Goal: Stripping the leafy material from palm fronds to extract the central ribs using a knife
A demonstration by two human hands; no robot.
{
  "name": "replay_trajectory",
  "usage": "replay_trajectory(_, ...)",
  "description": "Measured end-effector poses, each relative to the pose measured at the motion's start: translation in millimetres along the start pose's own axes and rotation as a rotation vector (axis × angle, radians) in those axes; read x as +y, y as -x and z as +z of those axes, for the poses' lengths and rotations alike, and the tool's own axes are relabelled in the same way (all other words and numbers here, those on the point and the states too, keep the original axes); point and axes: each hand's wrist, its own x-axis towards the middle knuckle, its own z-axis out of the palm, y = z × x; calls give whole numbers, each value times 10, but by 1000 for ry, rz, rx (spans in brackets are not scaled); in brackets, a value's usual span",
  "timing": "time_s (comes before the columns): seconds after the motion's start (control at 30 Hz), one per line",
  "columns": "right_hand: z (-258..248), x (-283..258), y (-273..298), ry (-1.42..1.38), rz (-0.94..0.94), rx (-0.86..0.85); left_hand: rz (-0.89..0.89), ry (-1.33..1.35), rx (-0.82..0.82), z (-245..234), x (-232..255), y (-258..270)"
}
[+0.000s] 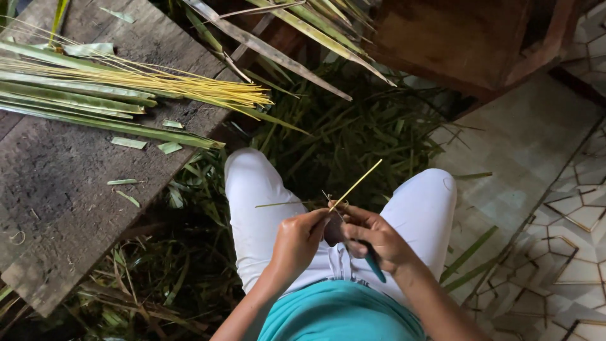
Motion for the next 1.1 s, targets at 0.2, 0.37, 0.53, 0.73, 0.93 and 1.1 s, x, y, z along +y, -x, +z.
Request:
replay_trajectory(0.2,47,-537,-65,137,32,-47,55,-12,12,-10,-116,67)
replay_trajectory(0.37,-143,-950,-110,112,-58,311,39,-76,0,-108,-263,143)
replay_trajectory(0.53,-118,-911,-14,139,-133,127,-1,-115,14,-161,-269,89)
replay_trajectory(0.73,273,-225,42,145,-47,-80,103,-128,26,-2,-166,-42)
replay_trajectory(0.93,-76,-153,-34,-23,0,-56,117,-85,-3,-12,-40,-28)
replay_trajectory(1.1,27,-830,-62,157,29,152,-20,-12,-78,-74,-112,38)
